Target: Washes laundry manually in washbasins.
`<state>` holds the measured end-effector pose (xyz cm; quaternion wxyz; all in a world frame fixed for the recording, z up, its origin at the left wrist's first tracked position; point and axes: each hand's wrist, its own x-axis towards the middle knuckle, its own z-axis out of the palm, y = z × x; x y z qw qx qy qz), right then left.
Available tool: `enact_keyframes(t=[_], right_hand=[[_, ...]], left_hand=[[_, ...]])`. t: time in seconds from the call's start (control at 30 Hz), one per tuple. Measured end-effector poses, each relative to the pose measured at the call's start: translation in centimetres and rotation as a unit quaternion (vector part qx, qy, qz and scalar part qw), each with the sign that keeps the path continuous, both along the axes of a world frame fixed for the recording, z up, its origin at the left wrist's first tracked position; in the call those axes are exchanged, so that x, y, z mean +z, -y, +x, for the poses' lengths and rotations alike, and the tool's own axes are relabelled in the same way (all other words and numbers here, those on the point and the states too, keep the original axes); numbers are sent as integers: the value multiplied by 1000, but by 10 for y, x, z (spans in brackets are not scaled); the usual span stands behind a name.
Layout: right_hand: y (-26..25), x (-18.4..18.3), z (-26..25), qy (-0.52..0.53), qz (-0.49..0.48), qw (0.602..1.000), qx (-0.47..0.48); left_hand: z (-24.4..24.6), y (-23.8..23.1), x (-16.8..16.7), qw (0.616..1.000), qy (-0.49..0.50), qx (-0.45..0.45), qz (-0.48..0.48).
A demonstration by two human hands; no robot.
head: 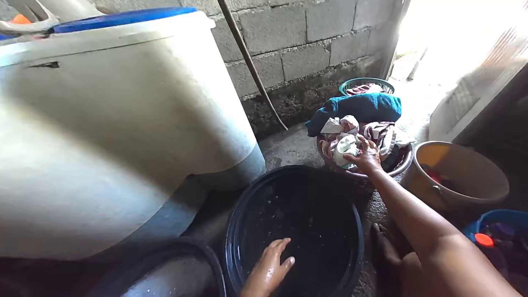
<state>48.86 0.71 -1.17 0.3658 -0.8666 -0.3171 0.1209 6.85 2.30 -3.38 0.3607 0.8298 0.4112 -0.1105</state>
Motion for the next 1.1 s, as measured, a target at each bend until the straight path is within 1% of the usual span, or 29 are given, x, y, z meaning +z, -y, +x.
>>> enact_keyframes(t=[0.1,0.17,0.27,0.33,0.43,0.53,0.57,0.67,0.73,0.87,0.93,1.03,1.1], right_hand=[[-30,-2,22,-46,12,998,-33],[-47,-5,33,-49,-17,998,-31],[-67,-9,38,30,-105,994,0],[-81,-10,41,92,-144,984,44],[-97,-18,45,133,-214,962,101],[-103,-38,37,161,-310,925,148],[-101,-49,31,178,-318,918,159],[-87,-77,20,208,-290,917,179],[-78,-78,26,185,-300,915,196],[-68,-70,59,81,-334,905,252],[-68,-75,68,67,-348,892,279],[-66,-84,63,54,-380,877,290],[-64,-95,58,39,-386,877,283]], left_hand=[[0,-4,-7,1000,-17,-6,-16],[2,-5,-9,1000,-20,-5,-19],[6,-7,-13,999,-24,-12,-25],[7,-8,-17,999,-25,-19,-30],[7,-10,-22,999,-32,-21,-35],[11,-12,-24,998,-39,-20,-39],[13,-13,-24,998,-41,-21,-43],[18,-14,-26,998,-34,-21,-45],[19,-14,-27,998,-33,-25,-46],[18,-10,-28,997,-44,-31,-51],[17,-9,-28,997,-52,-37,-51],[19,-7,-28,997,-53,-45,-46],[21,-7,-29,996,-52,-49,-49]])
